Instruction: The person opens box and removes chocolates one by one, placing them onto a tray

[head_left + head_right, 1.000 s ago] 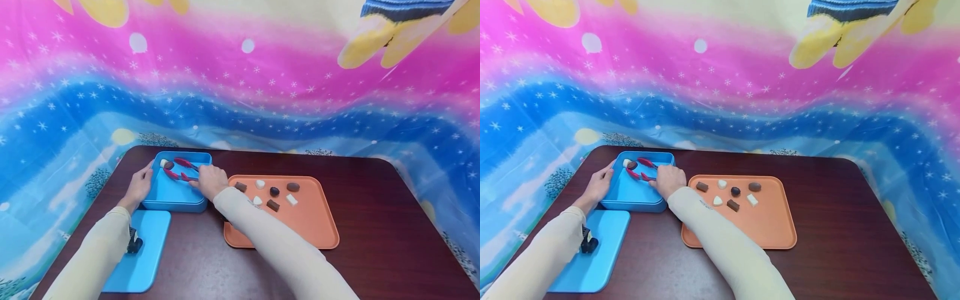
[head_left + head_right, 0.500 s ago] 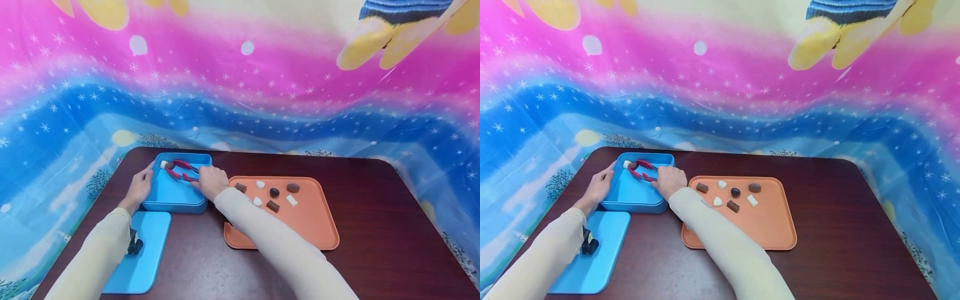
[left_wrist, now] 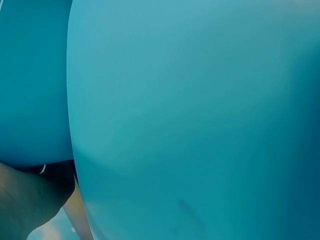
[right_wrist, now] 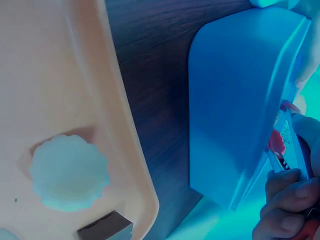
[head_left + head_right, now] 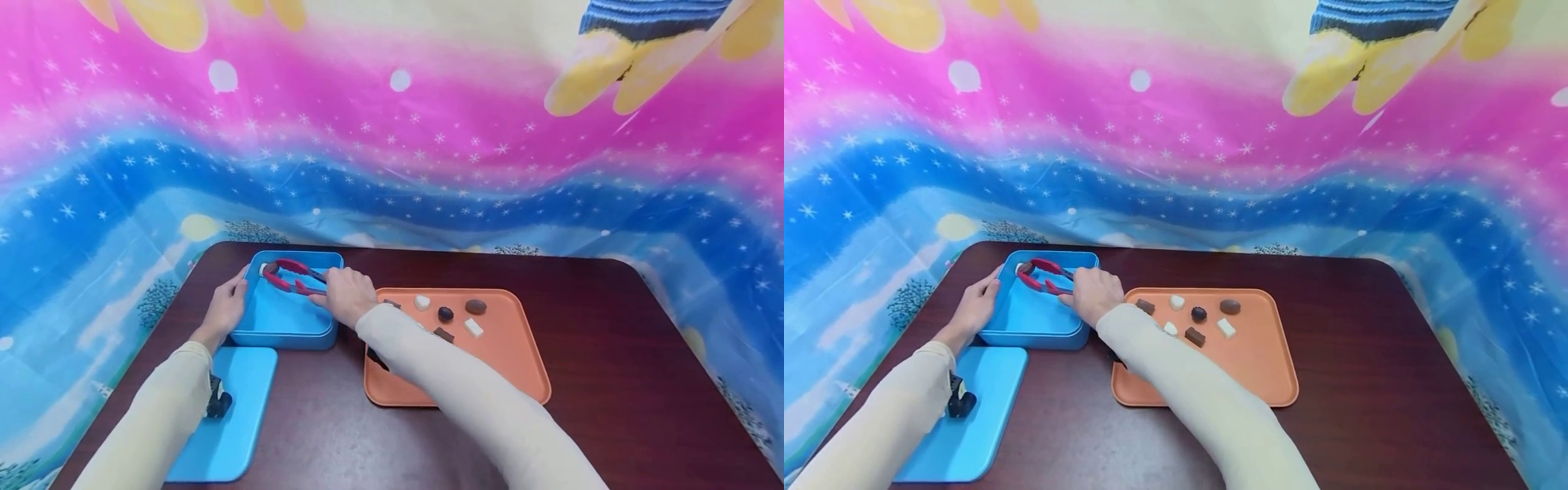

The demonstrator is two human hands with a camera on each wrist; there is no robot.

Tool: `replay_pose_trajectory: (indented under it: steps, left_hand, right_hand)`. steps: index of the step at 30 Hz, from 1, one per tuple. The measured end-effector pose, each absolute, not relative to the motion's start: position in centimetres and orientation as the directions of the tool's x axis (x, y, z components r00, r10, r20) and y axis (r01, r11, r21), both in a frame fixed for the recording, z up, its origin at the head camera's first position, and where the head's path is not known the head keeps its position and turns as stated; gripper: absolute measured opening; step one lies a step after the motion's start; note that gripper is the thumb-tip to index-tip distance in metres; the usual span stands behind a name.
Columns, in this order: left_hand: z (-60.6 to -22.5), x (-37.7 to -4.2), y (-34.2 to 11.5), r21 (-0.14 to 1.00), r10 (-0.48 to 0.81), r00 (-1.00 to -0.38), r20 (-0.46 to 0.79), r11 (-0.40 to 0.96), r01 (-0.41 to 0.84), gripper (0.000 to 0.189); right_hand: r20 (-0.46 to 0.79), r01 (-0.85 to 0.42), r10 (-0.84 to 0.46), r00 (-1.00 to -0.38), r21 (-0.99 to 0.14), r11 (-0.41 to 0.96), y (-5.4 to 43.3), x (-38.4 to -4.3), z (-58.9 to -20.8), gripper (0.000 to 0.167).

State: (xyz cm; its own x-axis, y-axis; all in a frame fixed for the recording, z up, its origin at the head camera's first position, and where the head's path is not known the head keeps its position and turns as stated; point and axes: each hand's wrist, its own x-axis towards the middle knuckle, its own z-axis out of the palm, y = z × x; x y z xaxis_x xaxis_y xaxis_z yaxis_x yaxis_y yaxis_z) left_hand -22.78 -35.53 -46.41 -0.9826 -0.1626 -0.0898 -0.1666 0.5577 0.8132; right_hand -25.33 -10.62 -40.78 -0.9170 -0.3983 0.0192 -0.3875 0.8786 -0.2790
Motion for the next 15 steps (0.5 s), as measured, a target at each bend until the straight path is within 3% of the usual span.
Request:
replay_pose_trajectory:
  steps: [15]
  left_hand:
    - [-46.2, -22.8, -35.5, 0.813, -0.157, -0.983, -0.093, 0.558, -0.165, 0.054]
  right_hand:
    - [-0.009, -0.389, -0.417, -0.909, -0.345, 0.854, -8.0, -24.0, -40.2, 0.063]
